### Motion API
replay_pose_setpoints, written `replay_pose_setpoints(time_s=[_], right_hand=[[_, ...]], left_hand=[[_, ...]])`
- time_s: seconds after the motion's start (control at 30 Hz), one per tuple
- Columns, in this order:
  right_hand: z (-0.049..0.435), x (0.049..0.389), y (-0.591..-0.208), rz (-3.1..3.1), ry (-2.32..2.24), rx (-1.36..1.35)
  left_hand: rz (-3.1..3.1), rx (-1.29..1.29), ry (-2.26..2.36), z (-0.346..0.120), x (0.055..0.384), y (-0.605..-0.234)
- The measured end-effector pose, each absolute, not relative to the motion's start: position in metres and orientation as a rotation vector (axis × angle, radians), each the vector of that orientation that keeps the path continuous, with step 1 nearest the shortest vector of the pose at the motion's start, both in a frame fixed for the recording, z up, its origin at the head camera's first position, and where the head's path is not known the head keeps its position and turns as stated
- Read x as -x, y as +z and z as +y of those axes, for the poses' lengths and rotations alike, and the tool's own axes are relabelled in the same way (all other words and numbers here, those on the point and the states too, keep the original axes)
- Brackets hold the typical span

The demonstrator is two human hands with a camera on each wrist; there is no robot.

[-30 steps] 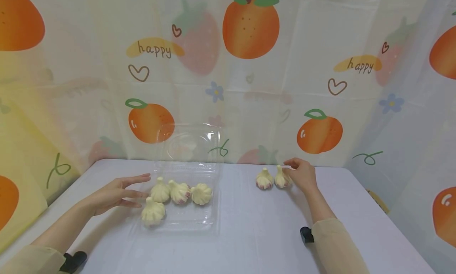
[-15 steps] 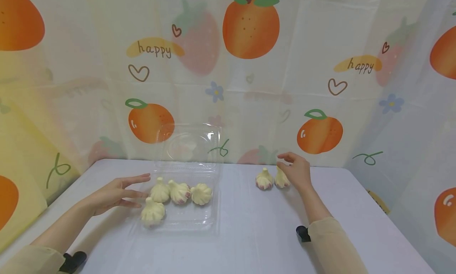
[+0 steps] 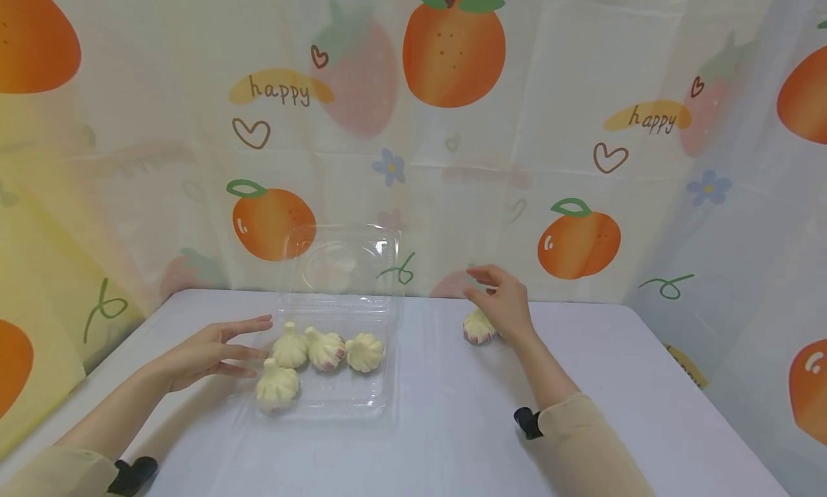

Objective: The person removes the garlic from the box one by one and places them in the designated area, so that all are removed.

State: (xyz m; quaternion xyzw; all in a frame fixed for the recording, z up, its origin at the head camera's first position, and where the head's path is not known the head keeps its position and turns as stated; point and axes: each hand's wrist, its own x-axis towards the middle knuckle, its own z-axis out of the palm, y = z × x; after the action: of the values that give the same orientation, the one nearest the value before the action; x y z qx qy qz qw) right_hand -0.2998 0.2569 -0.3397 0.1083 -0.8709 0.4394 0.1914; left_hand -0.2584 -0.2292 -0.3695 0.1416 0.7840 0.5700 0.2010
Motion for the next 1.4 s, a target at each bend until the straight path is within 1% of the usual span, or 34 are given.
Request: replay_pose_setpoints(time_s=[0.33,0.6,1.03,1.27,1.4], right_hand=[[0.207,0.289,-0.332,-2.44,1.347,-0.432],[0.157,0.284,-0.332,-2.43,1.386,-0.638],[0.076,0.268,-0.336,-2.405,1.491,-0.874],[0.048,0.259,-0.338,-2.439,1.544,-1.027],[0.037,0.255,-0.339,-2.489,1.555,-1.056]], left_hand=[[2.197,-0.422,1.589,-0.229,0.258,-0.37],[2.206,-0.39,1.583,-0.23,0.258,-0.369],[2.198,-0.402,1.591,-0.231,0.259,-0.37],[2.217,-0.396,1.577,-0.228,0.258,-0.369],[2.222,-0.387,1.576,-0.227,0.257,-0.368]])
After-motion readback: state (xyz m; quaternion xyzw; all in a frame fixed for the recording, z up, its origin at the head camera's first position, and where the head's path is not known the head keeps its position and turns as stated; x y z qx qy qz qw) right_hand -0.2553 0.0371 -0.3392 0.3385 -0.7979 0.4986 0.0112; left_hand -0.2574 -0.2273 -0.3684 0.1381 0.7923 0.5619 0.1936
